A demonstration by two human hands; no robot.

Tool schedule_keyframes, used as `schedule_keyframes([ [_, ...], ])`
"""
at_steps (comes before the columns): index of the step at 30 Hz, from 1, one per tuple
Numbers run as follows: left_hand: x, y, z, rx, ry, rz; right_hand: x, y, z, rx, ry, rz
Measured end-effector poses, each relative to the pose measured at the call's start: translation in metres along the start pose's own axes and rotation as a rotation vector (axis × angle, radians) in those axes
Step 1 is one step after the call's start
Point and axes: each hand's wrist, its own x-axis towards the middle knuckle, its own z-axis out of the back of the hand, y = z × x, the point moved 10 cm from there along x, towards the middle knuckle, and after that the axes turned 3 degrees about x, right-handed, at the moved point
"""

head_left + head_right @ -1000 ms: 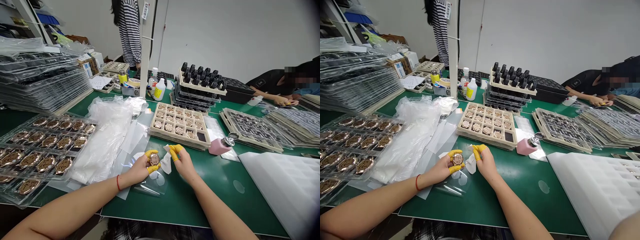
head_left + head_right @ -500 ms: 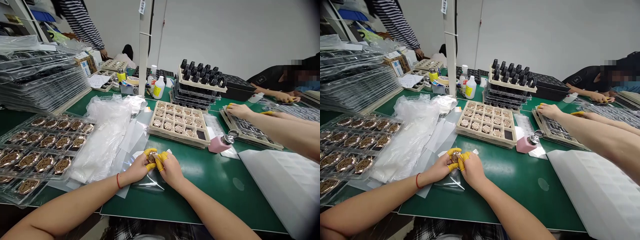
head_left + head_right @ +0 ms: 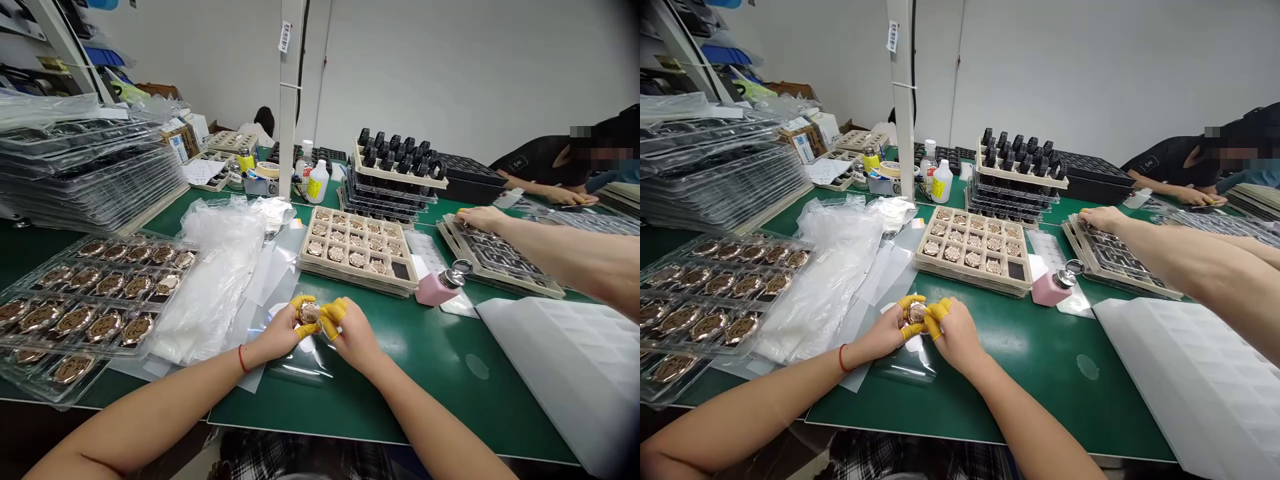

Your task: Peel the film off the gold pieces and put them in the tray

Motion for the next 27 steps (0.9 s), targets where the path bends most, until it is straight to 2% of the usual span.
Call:
schedule_keyframes([
  [3, -0.001, 0.001, 0.002, 0.039, -0.008, 0.016, -0.001, 0.009, -0.010, -0.118, 0.030, 0.045],
  [10, -0.002, 0.000, -0.009, -0.068, 0.105, 0.008, 0.009, -0.008, -0.016, -0.155, 0.037, -0.033],
  [14, -0.002, -0.001, -0.009, -0.051, 0.096, 0.013, 0.010, -0.023, -0.011, -0.005, 0.023, -0.069],
  [17, -0.001, -0.001, -0.006, -0.001, 0.083, 0.005, 0.006, -0.031, 0.001, 0.143, -0.041, -0.093],
  [20, 0.000, -0.001, -0.007, 0.044, 0.100, -0.016, 0.004, -0.022, 0.007, 0.105, -0.049, -0.034],
  [24, -0.001, -0.004, -0.008, 0.124, 0.111, -0.045, 0.003, 0.005, -0.004, -0.061, 0.022, 0.108],
  [27, -0.002, -0.010, -0.011, 0.170, 0.133, -0.050, 0.002, 0.016, -0.011, -0.143, 0.047, 0.167],
])
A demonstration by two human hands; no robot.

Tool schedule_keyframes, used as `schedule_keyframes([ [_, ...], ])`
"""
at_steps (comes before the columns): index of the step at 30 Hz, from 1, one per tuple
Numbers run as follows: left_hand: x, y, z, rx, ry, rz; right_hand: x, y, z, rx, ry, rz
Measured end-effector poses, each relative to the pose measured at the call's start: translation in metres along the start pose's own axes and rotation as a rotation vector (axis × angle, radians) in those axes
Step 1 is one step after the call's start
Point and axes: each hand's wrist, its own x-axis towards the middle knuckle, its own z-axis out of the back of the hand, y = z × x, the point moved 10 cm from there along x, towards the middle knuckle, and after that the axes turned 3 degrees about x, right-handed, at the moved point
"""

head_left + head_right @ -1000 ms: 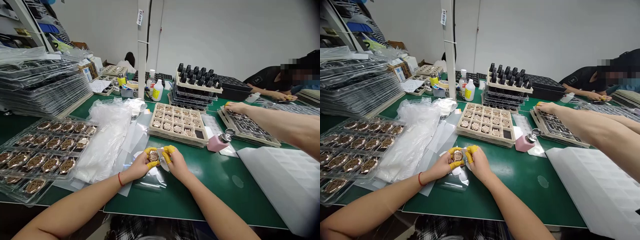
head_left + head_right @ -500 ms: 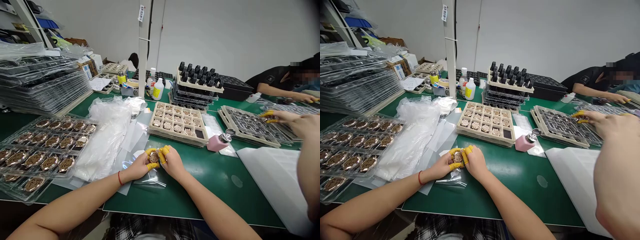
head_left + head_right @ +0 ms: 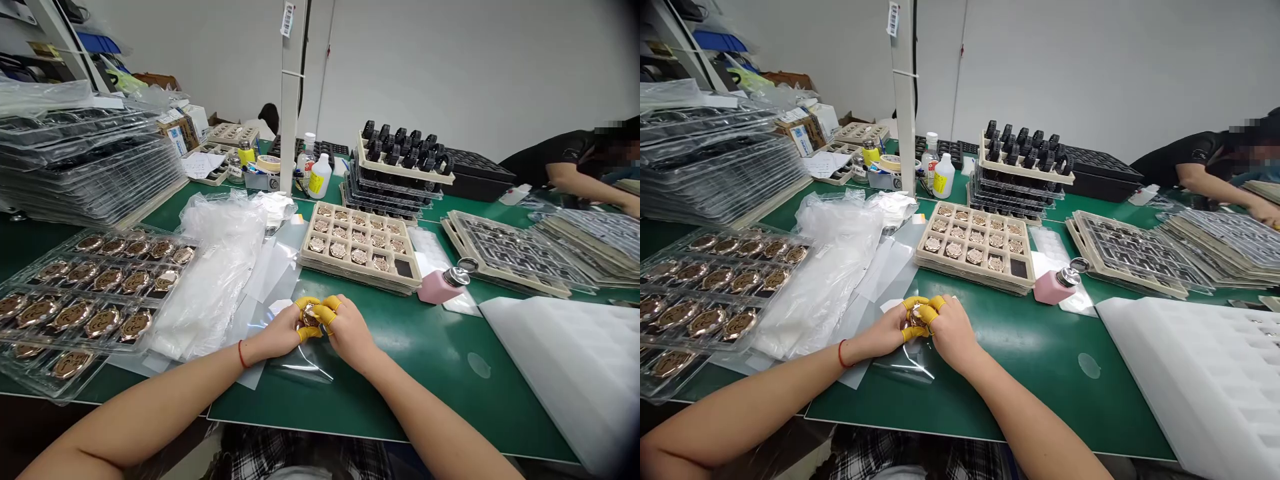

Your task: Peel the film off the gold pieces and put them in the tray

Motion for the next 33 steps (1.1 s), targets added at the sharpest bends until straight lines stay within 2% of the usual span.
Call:
schedule_keyframes([
  [5, 0.000, -0.008, -0.001, -0.010, 0.008, -0.006, -0.002, 0.006, -0.003, -0.031, 0.046, 0.083],
  [15, 0.002, 0.010, 0.000, -0.210, 0.002, 0.073, -0.009, 0.010, -0.001, 0.027, 0.074, 0.129],
  [17, 0.003, 0.011, 0.004, -0.202, -0.040, 0.065, -0.010, 0.007, 0.001, 0.084, 0.048, 0.095],
  [22, 0.002, 0.013, 0.011, -0.098, -0.115, 0.057, -0.013, -0.008, 0.009, 0.145, -0.109, -0.076],
  [29, 0.002, 0.015, 0.003, -0.246, -0.036, 0.043, -0.008, -0.023, -0.003, -0.019, -0.096, -0.202],
  [33, 0.003, 0.015, 0.005, -0.232, -0.048, 0.053, -0.006, -0.039, -0.013, 0.042, -0.042, -0.294],
])
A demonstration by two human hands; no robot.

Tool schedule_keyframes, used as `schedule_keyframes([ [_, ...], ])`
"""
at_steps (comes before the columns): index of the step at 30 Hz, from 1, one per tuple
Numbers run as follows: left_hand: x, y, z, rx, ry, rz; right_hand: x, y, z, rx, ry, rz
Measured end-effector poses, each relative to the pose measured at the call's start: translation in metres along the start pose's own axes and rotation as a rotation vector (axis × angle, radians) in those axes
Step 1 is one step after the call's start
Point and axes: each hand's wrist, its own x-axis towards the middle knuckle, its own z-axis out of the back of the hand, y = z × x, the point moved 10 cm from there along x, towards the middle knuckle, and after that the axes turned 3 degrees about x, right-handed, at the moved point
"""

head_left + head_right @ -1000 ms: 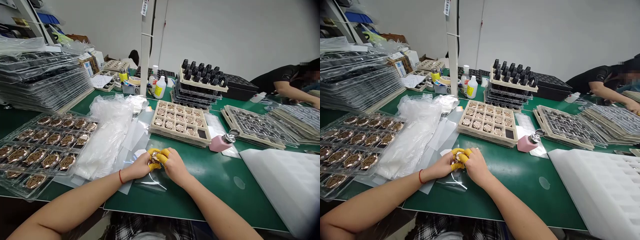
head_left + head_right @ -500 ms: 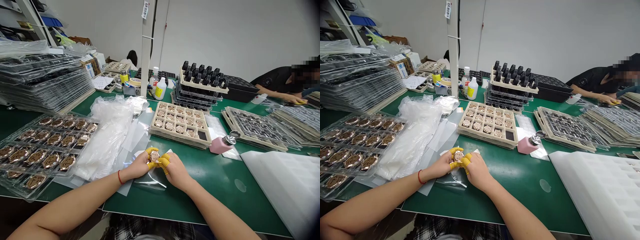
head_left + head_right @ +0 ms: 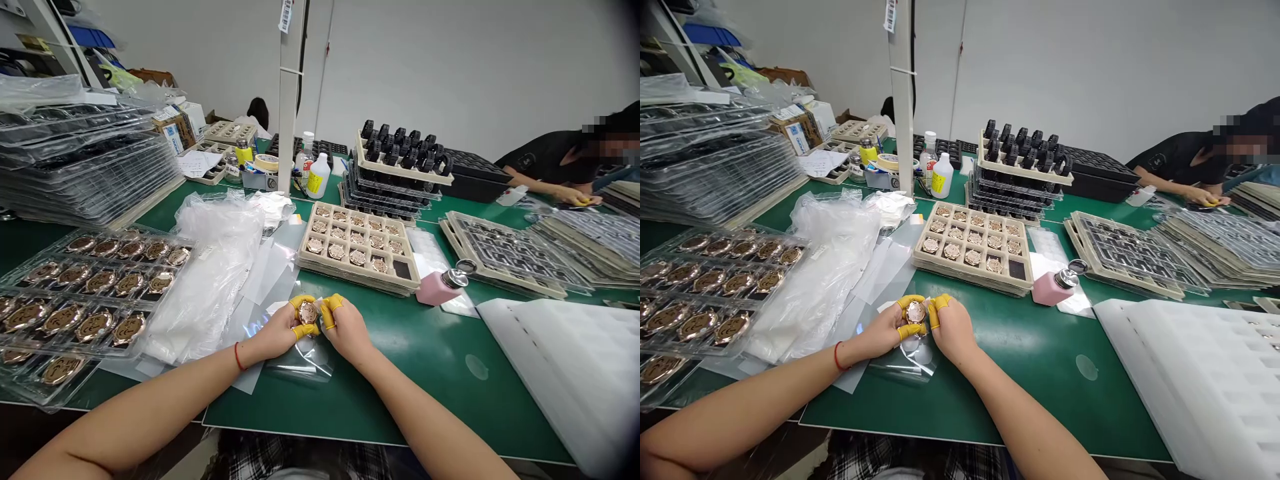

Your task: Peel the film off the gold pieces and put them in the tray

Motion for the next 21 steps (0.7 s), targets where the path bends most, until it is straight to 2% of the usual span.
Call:
schedule_keyframes([
  [2, 0.000, 0.000, 0.002, 0.025, -0.024, 0.010, 0.002, -0.013, -0.002, 0.150, 0.030, -0.058],
  [5, -0.001, 0.002, 0.004, 0.054, -0.050, 0.037, 0.006, -0.044, 0.004, 0.335, 0.006, -0.167],
  [8, -0.002, 0.004, 0.005, 0.064, -0.057, 0.041, 0.008, -0.068, 0.017, 0.147, -0.064, -0.241],
  [10, -0.002, 0.003, 0.005, 0.079, -0.062, 0.029, 0.008, -0.064, 0.021, 0.024, -0.112, -0.219],
  [11, -0.002, 0.002, 0.004, 0.089, -0.060, 0.023, 0.007, -0.056, 0.020, 0.046, -0.126, -0.191],
  [14, -0.001, 0.001, 0.000, 0.114, -0.024, 0.005, 0.005, -0.025, 0.000, 0.381, -0.057, -0.129],
  [16, -0.001, 0.001, 0.000, 0.150, -0.016, 0.003, 0.009, -0.017, -0.006, 0.561, -0.002, -0.140],
  [18, -0.002, 0.001, 0.002, 0.221, -0.015, 0.007, 0.018, -0.033, 0.013, 0.604, -0.066, -0.188],
  [20, -0.003, 0.000, 0.003, 0.299, -0.007, 0.005, 0.025, -0.073, 0.055, 0.501, -0.241, -0.286],
  [21, -0.003, -0.001, 0.002, 0.327, 0.000, 0.003, 0.024, -0.097, 0.081, 0.365, -0.350, -0.354],
])
